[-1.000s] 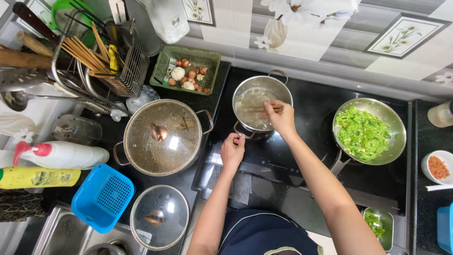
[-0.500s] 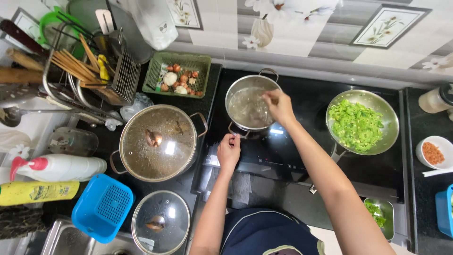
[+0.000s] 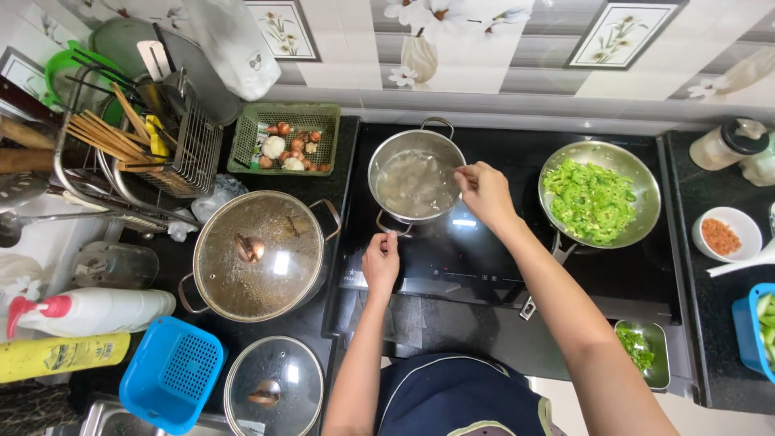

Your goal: Boiling sliced gourds and stirring chopped green vegetables in a pan on an induction stove.

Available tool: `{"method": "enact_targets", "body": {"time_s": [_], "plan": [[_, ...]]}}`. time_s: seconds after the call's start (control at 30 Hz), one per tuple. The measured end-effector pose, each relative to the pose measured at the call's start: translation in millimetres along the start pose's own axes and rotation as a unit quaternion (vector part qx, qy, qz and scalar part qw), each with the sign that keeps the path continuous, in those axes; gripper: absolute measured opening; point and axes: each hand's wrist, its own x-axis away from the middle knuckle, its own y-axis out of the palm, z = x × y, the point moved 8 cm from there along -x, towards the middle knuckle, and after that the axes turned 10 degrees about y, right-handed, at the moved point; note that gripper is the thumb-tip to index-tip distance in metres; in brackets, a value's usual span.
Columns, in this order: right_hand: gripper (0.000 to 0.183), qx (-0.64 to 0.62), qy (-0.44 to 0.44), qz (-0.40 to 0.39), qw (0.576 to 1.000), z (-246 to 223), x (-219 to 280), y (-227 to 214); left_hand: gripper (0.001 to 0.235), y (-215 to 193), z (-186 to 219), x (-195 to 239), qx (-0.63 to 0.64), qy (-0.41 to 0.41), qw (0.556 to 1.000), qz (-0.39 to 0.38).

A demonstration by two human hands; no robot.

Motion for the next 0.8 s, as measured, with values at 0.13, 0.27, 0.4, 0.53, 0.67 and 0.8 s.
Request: {"method": "enact_targets", "body": {"time_s": [0.13, 0.27, 0.4, 0.53, 0.67, 0.8], "plan": [[0.016, -0.008, -0.01, 0.036, 0.999, -19.4, 19.4, -19.7, 0.039, 2.0, -17.2, 17.3, -0.006, 0.006, 1.0, -0.029], [0.017, -0.035, -0.038, 0.065, 0.997, -32.4, 46.0, -29.9, 0.038, -1.5, -35.0, 64.6, -0.005, 0.024, 0.991, -0.134], [0.016, -0.066, -0.034, 0.076, 0.994, -35.2, 76.7, -32.4, 0.033, 12.6, -99.9, 132.4, 0.054, -0.009, 0.962, -0.267], [0.017, -0.208, -0.028, 0.111, 0.971, -22.8, 92.2, -20.6, 0.032, 7.4, -135.0, 180.8, 0.068, -0.044, 0.945, -0.316], [0.022, -0.309, 0.083, 0.108, 0.941, 8.8, 99.6, 3.1, 0.033, 22.0, -183.3, 189.6, 0.071, -0.022, 0.935, -0.346], [0.026, -0.512, 0.138, 0.118, 0.84, 13.3, 109.7, 7.2, 0.034, 33.5, -213.7, 188.9, 0.121, -0.042, 0.905, -0.406]]}}
